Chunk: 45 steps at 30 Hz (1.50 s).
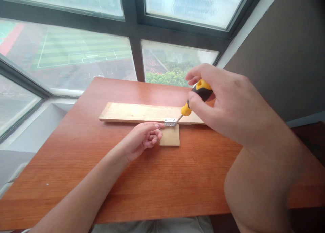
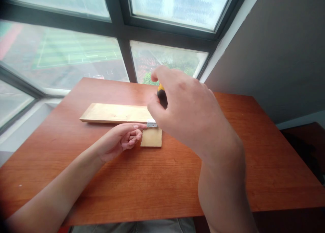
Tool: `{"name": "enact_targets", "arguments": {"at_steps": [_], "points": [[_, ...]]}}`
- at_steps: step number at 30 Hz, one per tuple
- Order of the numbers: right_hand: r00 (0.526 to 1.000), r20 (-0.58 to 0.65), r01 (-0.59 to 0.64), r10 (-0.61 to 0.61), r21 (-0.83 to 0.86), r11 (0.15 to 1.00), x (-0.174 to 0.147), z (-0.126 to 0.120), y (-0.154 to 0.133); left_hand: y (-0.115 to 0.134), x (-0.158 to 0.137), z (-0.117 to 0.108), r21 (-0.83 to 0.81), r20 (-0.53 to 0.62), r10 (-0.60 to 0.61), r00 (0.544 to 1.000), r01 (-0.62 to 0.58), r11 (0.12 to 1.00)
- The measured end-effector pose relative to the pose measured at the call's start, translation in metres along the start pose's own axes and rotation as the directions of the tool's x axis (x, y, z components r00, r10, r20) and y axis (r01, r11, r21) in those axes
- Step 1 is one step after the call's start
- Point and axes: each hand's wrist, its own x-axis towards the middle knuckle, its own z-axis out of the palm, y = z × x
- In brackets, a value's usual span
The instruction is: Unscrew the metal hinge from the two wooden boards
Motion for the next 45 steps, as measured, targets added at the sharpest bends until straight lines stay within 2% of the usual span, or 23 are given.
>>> {"name": "enact_targets", "arguments": {"at_steps": [4, 10, 15, 20, 26, 31, 38, 42, 45], "points": [[0.998, -0.044, -0.038, 0.036, -0.063, 0.997, -0.0008, 0.001, 0.0006, -0.0002, 0.0001, -0.0002, 0.018, -0.008, 0.016, 1.0, -0.016, 1.0], [1.0, -0.012, 0.015, -0.016, -0.042, 0.999, -0.0033, 0.0002, 0.002, -0.0009, 0.0008, -0.0015, 0.038, -0.006, 0.025, 1.0, -0.025, 0.999], [0.998, -0.051, -0.025, 0.021, -0.079, 0.997, -0.0014, 0.0009, 0.002, -0.0011, 0.0008, -0.0022, 0.04, -0.002, 0.03, 1.0, -0.03, 0.999], [0.999, -0.009, 0.032, -0.032, -0.058, 0.998, -0.0036, -0.0007, 0.0021, -0.002, 0.0009, -0.0034, 0.04, -0.003, 0.028, 1.0, -0.028, 0.999], [0.999, -0.037, -0.011, 0.009, -0.062, 0.998, -0.0024, -0.0021, 0.0021, -0.0018, 0.0004, -0.0029, 0.034, -0.007, 0.028, 1.0, -0.028, 0.999], [0.997, 0.027, 0.072, -0.072, 0.013, 0.997, -0.0033, -0.0032, -0.0001, -0.0004, -0.0005, -0.0015, 0.035, -0.014, 0.026, 1.0, -0.025, 0.999], [0.998, -0.058, -0.031, 0.027, -0.073, 0.997, 0.0002, 0.0011, 0.0032, 0.0, -0.0005, -0.0004, 0.04, -0.007, 0.032, 0.999, -0.031, 0.999], [0.995, -0.003, 0.103, -0.103, 0.029, 0.994, -0.0023, -0.0027, 0.0033, 0.0007, -0.0011, 0.001, 0.049, -0.027, 0.03, 0.999, -0.029, 0.998], [0.996, -0.009, 0.089, -0.089, 0.019, 0.996, -0.0018, -0.0021, 0.0035, 0.0005, -0.0011, 0.0007, 0.061, -0.027, 0.033, 0.999, -0.031, 0.998]]}}
